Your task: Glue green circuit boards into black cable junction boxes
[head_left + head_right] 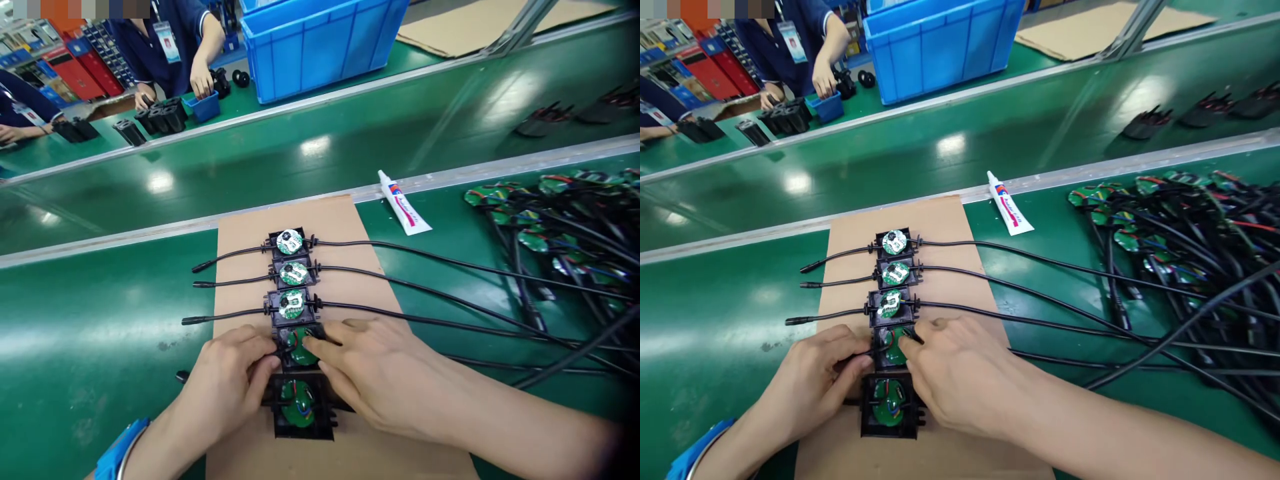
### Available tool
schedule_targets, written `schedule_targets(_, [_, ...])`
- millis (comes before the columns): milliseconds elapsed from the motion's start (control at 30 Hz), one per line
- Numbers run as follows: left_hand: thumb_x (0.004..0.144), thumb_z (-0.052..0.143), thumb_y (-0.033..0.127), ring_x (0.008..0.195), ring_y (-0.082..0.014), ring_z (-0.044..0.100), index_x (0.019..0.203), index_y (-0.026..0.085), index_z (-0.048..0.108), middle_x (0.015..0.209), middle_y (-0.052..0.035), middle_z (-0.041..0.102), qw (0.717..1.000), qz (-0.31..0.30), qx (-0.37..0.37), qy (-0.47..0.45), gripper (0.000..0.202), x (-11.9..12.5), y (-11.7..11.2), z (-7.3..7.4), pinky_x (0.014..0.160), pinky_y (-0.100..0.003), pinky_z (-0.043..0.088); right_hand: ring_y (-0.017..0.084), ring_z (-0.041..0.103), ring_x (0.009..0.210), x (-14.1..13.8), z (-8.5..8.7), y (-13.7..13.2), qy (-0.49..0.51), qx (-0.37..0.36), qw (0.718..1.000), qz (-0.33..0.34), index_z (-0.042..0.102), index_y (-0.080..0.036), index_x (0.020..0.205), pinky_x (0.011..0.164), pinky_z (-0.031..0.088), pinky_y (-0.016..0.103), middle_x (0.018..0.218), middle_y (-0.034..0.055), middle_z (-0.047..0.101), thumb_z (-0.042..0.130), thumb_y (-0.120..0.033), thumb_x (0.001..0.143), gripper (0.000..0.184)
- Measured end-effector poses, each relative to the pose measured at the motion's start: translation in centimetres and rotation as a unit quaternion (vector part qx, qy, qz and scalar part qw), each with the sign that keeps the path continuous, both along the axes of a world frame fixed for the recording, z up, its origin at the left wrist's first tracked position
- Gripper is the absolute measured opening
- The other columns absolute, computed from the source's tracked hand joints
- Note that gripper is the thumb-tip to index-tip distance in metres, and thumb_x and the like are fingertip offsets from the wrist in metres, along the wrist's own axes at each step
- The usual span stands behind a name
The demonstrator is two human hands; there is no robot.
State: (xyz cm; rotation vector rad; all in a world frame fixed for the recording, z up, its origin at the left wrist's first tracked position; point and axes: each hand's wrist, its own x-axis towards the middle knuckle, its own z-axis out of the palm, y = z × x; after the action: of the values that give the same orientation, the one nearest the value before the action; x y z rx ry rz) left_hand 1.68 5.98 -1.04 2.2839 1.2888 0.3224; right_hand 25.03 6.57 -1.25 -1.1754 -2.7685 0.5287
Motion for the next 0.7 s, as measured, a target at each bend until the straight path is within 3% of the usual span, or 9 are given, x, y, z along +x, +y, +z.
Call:
schedule_targets(100, [0.09, 0.05, 0.016, 0.068, -0.0155, 0.062, 0.091, 0.021, 0.067, 0.077, -0.0012, 0.065, 0.999, -0.013, 0.045, -0.016, 0.018, -0.2, -0.4, -0.4, 0.057, -0.025, 0.05, 0.016, 0.057, 0.059, -0.5, -0.8, -0.3, 0.014, 0.015, 1.0, -0.008, 0.066, -0.02, 0.097, 0.05, 0.021, 0.032, 0.079, 0.0027, 0.066, 0.049, -0.022, 0.084, 0.021])
schedule_targets(200, [0.091, 0.049, 0.013, 0.07, -0.0169, 0.06, 0.102, 0.018, 0.064, 0.082, -0.0039, 0.066, 0.989, -0.042, 0.14, 0.002, 0.02, -0.7, -1.0, -1.3, 0.059, -0.027, 0.051, 0.017, 0.056, 0.057, -0.8, -1.2, -0.7, 0.018, 0.01, 1.0, -0.015, 0.067, -0.019, 0.093, 0.049, 0.017, 0.033, 0.078, 0.0021, 0.066, 0.051, -0.021, 0.083, 0.019])
schedule_targets(367, [0.09, 0.047, 0.005, 0.071, -0.0171, 0.058, 0.116, 0.012, 0.058, 0.085, -0.0057, 0.066, 0.968, -0.1, 0.226, 0.054, 0.028, -1.5, -1.3, -2.4, 0.057, -0.027, 0.049, 0.017, 0.054, 0.057, -1.0, -1.3, -1.0, 0.032, 0.004, 0.999, -0.016, 0.067, -0.018, 0.103, 0.049, 0.013, 0.033, 0.075, 0.0009, 0.064, 0.052, -0.018, 0.083, 0.025])
schedule_targets(567, [0.09, 0.032, 0.003, 0.062, -0.0184, 0.055, 0.098, 0.008, 0.06, 0.07, -0.0046, 0.059, 0.924, -0.19, 0.269, 0.194, 0.029, -0.1, -0.6, -1.7, 0.051, -0.029, 0.048, 0.018, 0.055, 0.057, -1.3, -1.1, -1.0, 0.017, -0.025, 1.0, -0.01, 0.068, -0.017, 0.103, 0.047, 0.013, 0.034, 0.076, 0.0021, 0.065, 0.051, -0.017, 0.084, 0.026])
schedule_targets(700, [0.085, 0.034, 0.0, 0.062, -0.0195, 0.056, 0.093, 0.01, 0.061, 0.069, -0.0043, 0.059, 0.905, -0.189, 0.28, 0.258, 0.03, 0.4, -0.8, -1.4, 0.052, -0.03, 0.048, 0.02, 0.057, 0.057, -1.6, -1.0, -1.1, -0.001, -0.02, 1.0, -0.007, 0.069, -0.015, 0.099, 0.047, 0.016, 0.034, 0.077, 0.005, 0.066, 0.049, -0.015, 0.083, 0.025])
